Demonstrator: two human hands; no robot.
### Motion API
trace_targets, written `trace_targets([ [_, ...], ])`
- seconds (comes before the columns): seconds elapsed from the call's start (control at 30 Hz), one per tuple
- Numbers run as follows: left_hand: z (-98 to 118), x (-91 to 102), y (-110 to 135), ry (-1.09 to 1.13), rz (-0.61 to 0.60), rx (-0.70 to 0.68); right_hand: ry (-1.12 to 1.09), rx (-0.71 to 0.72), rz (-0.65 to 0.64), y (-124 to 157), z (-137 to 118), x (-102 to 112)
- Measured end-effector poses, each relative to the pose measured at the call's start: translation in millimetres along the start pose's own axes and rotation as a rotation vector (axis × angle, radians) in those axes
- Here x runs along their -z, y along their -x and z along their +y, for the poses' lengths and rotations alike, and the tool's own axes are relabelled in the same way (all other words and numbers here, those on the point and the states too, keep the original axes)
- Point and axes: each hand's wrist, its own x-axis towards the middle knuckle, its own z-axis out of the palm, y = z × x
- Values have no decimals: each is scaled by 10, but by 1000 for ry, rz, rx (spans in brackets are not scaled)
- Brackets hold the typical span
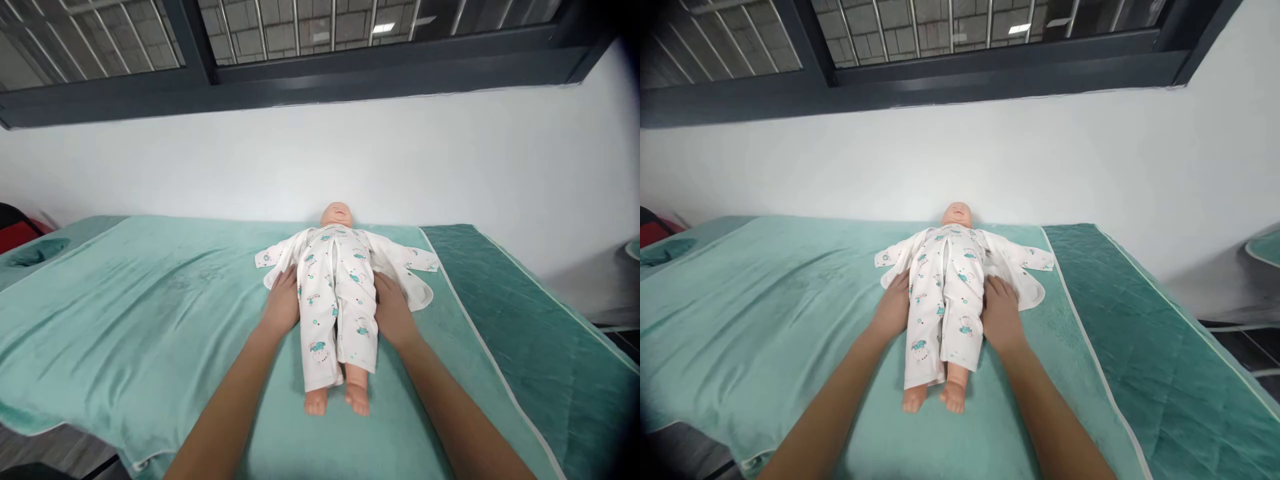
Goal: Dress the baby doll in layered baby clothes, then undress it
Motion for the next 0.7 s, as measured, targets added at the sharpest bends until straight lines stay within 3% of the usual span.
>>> trace_targets([
  [0.13,141,96,308,-44,-74,-112,167,75,-49,334,-187,64],
  [0.3,157,71,221,112,-75,-208,167,146,-141,350,-321,97],
  [0.5,255,96,-29,378,-72,-69,-69,55,-54,132,-428,52],
  [0.7,356,165,-93,497,-86,70,-266,-7,-37,57,-445,8],
])
